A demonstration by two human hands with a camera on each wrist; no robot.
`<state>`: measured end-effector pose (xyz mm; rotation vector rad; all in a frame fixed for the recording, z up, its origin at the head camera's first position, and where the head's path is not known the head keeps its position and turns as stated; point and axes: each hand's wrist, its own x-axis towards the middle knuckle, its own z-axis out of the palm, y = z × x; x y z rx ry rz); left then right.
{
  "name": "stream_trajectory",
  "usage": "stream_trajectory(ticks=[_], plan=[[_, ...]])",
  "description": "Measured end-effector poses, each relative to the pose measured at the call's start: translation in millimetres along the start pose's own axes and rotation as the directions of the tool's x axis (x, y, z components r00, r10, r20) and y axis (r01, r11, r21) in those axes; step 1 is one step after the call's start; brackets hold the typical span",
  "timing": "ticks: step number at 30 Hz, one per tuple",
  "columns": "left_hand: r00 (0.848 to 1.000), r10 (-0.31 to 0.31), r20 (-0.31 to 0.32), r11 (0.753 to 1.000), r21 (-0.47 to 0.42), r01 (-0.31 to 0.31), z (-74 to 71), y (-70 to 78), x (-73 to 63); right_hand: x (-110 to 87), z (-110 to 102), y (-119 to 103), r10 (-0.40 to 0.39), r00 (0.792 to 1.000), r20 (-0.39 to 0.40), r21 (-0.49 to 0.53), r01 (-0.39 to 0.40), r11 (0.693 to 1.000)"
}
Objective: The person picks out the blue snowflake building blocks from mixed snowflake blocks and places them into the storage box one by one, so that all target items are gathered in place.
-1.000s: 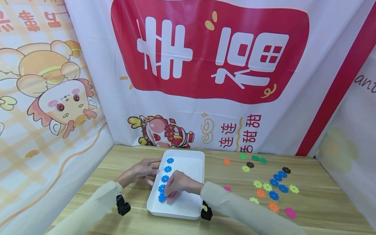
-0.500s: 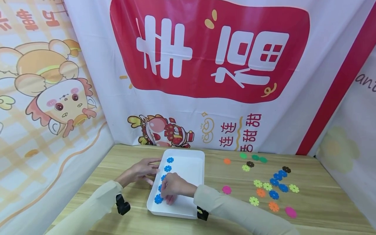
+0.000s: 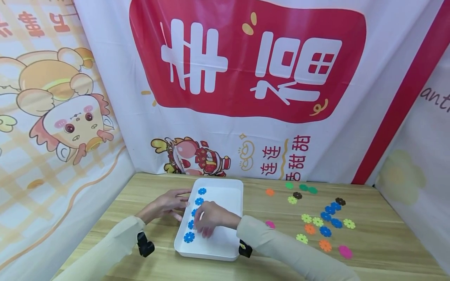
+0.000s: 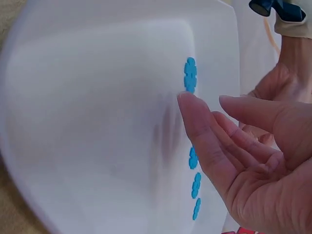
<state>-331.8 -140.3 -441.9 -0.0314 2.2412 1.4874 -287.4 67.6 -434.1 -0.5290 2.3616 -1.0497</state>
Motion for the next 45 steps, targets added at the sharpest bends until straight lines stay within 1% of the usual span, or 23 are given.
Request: stream_trajectory(ticks=[5,10,14,17,19,21,25,29,32,33,34,36,37,39,40,42,45], plan=[[1.0,-0.004,0.011,1.0,-0.003,0.004,-0.5,-1.2,1.6,-4.6,-17,3,-0.045,0.999,0.02,0.046,0.044,0.998],[1.0,-0.019,-0.009,1.0,0.004,0.019,0.5,-3.8,2.0,-9.3,-40,14,-0.099,0.995,-0.002,0.061,0.099,0.993],[0.999,-0.02,-0.028,1.0,0.011,0.02,2.2,-3.5,1.0,-14.8,-64,33,-0.161,0.987,-0.026,0.068,0.163,0.984],[0.999,-0.023,-0.033,1.0,0.014,0.024,2.6,-3.4,1.1,-21.5,-83,52,-0.232,0.972,-0.044,0.083,0.235,0.968],[0.999,-0.025,-0.034,1.0,0.012,0.025,2.8,-3.3,1.1,-27.8,-96,64,-0.259,0.964,-0.063,0.09,0.264,0.96],[0.999,-0.024,-0.033,1.0,0.007,0.024,2.7,-3.4,1.5,-35.7,-109,76,-0.277,0.957,-0.09,0.075,0.284,0.956],[0.999,-0.026,-0.028,1.0,0.004,0.026,2.4,-3.4,1.3,-53.7,-136,105,-0.268,0.952,-0.149,0.052,0.278,0.959],[0.999,-0.036,-0.027,0.999,0.005,0.036,1.2,-3.5,1.6,-76.8,-164,140,-0.268,0.938,-0.222,0.02,0.279,0.96],[0.999,-0.036,-0.03,0.999,0.005,0.036,0.3,-3.5,0.9,-98.1,-184,167,-0.236,0.935,-0.263,-0.022,0.239,0.971],[0.999,-0.036,-0.031,0.999,0.002,0.036,0.1,-3.6,0.7,-105.3,-191,176,-0.208,0.94,-0.269,-0.024,0.21,0.977],[0.999,-0.031,-0.034,1.0,0.001,0.032,0.0,-3.7,0.3,-112.6,-198,186,-0.194,0.944,-0.268,-0.022,0.195,0.98],[0.999,-0.029,-0.035,1.0,-0.001,0.029,-0.3,-4.3,-0.1,-129.0,-210,203,-0.132,0.954,-0.27,-0.02,0.132,0.991],[0.999,-0.028,-0.035,1.0,-0.003,0.028,-0.3,-4.5,-0.3,-136.3,-215,213,-0.123,0.955,-0.268,-0.024,0.121,0.992],[0.999,-0.024,-0.034,1.0,-0.003,0.024,-0.4,-4.8,-0.3,-152.1,-226,229,-0.075,0.963,-0.26,-0.025,0.071,0.997],[0.999,-0.022,-0.033,1.0,-0.004,0.022,-0.4,-4.7,-0.5,-159.5,-231,239,-0.095,0.963,-0.252,-0.042,0.087,0.995],[0.999,-0.018,-0.03,1.0,-0.005,0.018,-0.2,-4.7,-0.3,-174.3,-239,252,-0.062,0.97,-0.234,-0.047,0.053,0.998],[1.0,-0.016,-0.025,1.0,-0.014,0.015,0.4,-4.9,-0.4,-194.6,-248,271,-0.057,0.984,-0.168,-0.053,0.049,0.997]])
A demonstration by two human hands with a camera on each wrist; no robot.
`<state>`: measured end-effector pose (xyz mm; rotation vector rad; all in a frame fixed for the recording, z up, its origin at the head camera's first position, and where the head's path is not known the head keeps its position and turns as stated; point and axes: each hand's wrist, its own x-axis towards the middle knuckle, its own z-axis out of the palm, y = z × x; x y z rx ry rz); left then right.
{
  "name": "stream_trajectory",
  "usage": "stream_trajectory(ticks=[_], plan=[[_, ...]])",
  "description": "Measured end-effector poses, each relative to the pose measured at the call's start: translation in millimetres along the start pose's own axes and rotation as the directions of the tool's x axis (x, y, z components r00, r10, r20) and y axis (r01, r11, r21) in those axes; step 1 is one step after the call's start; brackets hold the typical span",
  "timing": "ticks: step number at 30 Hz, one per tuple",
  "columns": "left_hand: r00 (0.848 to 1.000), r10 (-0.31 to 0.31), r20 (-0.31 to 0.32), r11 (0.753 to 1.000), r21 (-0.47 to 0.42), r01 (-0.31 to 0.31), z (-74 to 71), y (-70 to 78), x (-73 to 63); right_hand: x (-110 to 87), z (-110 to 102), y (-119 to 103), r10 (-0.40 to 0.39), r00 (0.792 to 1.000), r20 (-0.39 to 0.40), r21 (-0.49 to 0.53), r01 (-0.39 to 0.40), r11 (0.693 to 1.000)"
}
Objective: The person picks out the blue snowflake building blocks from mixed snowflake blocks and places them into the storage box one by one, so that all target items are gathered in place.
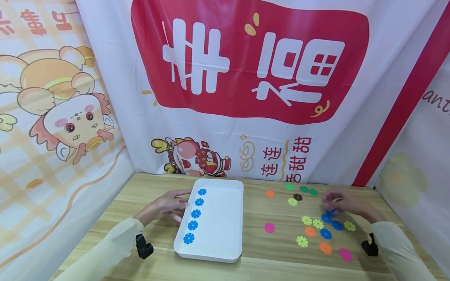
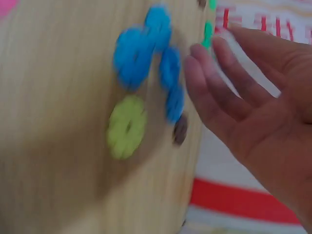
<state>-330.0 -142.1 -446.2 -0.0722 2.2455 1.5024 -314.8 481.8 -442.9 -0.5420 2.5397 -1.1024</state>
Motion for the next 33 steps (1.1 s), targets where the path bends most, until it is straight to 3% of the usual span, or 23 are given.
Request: stream_trajectory(ticks=[4,6,13,20,28,33], plan=[[1.0,0.002,0.0,1.0,0.006,-0.002,0.0,-0.1,0.1,-16.2,-3,20,-0.031,0.996,0.083,-0.005,0.031,0.999],[1.0,0.001,-0.002,1.0,0.013,-0.001,-0.5,0.1,0.2,-18.2,0,27,-0.055,0.995,0.088,-0.014,0.057,0.998],[1.0,-0.004,-0.002,1.0,0.014,0.004,-2.6,0.4,-0.2,-1.9,17,25,0.042,0.999,-0.025,-0.055,-0.044,0.998],[1.0,0.0,0.021,1.0,0.0,0.0,-3.2,-2.8,-0.5,10.2,21,18,0.15,0.974,-0.169,-0.071,-0.163,0.984],[1.0,0.004,0.025,1.0,-0.007,-0.004,-3.2,-3.1,1.4,5.3,25,39,0.064,0.99,-0.123,-0.123,-0.079,0.989],[1.0,-0.002,0.021,1.0,-0.016,0.002,-1.7,-3.6,3.4,7.2,27,46,0.096,0.983,-0.158,-0.112,-0.114,0.987]])
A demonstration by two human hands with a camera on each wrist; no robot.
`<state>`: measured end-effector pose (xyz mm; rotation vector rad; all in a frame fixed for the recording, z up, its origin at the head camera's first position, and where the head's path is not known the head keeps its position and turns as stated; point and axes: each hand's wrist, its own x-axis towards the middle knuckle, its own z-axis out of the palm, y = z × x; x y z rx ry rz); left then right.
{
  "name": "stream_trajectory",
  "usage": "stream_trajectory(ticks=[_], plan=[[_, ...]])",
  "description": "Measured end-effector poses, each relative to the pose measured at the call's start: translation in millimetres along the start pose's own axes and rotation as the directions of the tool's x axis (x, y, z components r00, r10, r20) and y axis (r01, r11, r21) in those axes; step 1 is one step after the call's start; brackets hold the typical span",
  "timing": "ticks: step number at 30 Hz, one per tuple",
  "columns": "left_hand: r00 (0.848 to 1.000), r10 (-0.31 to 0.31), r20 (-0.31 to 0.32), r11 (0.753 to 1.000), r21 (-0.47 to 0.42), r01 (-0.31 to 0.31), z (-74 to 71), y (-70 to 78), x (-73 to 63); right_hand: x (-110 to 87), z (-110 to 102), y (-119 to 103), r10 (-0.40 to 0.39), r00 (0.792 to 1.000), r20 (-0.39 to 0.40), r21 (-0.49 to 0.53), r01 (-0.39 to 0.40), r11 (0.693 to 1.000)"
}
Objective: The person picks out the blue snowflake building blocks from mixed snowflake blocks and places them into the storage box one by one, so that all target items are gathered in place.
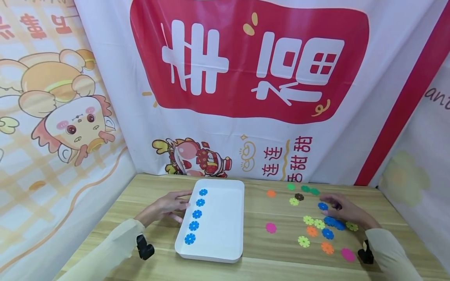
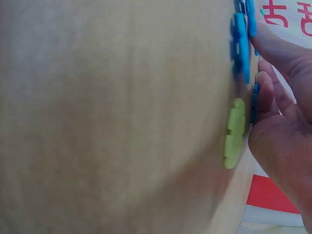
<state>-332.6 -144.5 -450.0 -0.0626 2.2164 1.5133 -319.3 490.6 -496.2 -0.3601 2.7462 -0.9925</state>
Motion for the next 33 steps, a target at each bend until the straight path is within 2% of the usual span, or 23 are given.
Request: stream_trajectory(ticks=[5,11,15,23,28,30,33], plan=[[1.0,0.017,-0.007,1.0,0.012,-0.017,1.3,1.6,-5.0,-1.7,5,-3,0.017,0.999,-0.049,-0.004,-0.017,1.0],[1.0,0.014,-0.012,1.0,0.018,-0.014,1.1,2.6,-4.3,-0.4,4,-11,0.085,0.995,-0.049,-0.012,-0.085,0.996],[1.0,0.01,-0.016,1.0,0.027,-0.01,-0.1,4.7,-5.0,2.7,3,-14,0.099,0.993,-0.057,-0.031,-0.101,0.994],[1.0,0.004,-0.018,0.999,0.035,-0.003,-0.9,5.5,-3.9,4.7,6,-22,0.054,0.993,-0.108,-0.061,-0.061,0.996],[1.0,0.009,-0.025,0.999,0.033,-0.008,0.7,3.5,-2.9,-1.9,8,-25,0.031,0.986,-0.162,-0.075,-0.043,0.996],[1.0,0.007,-0.027,1.0,0.027,-0.007,1.5,3.0,-2.8,-7.1,8,-24,0.046,0.984,-0.174,-0.037,-0.053,0.998],[1.0,0.006,-0.027,1.0,0.027,-0.005,2.1,2.8,-3.1,-15.8,6,-25,0.068,0.986,-0.154,0.097,-0.053,0.994]])
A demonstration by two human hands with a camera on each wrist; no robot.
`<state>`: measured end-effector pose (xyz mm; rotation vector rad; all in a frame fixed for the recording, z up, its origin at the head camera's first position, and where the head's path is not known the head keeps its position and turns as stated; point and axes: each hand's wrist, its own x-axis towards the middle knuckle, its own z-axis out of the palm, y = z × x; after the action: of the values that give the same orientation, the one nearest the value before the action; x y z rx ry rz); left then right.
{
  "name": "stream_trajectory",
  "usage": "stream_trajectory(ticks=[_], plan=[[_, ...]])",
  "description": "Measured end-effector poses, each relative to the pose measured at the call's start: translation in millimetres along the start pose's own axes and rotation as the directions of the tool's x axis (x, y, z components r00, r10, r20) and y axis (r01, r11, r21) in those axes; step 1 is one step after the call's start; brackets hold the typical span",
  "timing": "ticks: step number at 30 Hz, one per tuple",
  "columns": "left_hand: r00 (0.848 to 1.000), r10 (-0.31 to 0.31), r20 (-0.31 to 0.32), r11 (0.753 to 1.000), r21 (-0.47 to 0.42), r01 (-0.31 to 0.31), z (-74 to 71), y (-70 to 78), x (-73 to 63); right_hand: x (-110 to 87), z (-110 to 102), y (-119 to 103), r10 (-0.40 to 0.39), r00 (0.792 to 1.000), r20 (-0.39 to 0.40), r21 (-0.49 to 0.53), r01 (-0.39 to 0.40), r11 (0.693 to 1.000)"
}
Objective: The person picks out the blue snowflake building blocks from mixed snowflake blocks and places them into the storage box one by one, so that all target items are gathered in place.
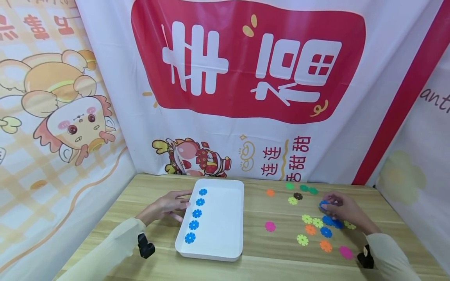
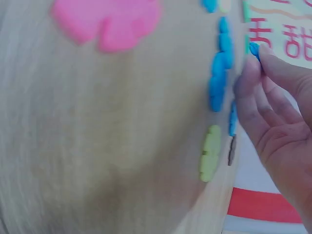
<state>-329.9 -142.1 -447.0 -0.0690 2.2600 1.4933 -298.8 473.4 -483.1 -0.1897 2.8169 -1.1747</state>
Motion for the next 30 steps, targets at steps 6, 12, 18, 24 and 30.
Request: stream_trajectory(ticks=[6,12,18,24,30], plan=[[1.0,-0.005,-0.01,1.0,0.015,0.006,-0.4,2.1,-1.8,-5.8,-3,-3,-0.028,0.995,0.091,0.221,0.007,0.975],[1.0,-0.008,-0.008,1.0,0.017,0.008,-0.3,0.9,-1.1,0.4,3,-8,0.015,0.997,0.079,0.225,-0.032,0.974],[1.0,-0.011,-0.013,1.0,0.023,0.011,0.4,-0.2,0.5,5.9,3,-20,0.051,0.995,0.084,0.211,-0.068,0.975],[1.0,-0.007,-0.011,1.0,0.018,0.007,0.4,-0.1,0.3,11.6,2,-40,0.016,0.984,0.178,0.245,-0.06,0.968],[1.0,-0.014,-0.011,1.0,0.01,0.014,0.9,-1.0,-0.4,21.6,10,-76,-0.005,0.977,0.213,0.255,-0.051,0.966]])
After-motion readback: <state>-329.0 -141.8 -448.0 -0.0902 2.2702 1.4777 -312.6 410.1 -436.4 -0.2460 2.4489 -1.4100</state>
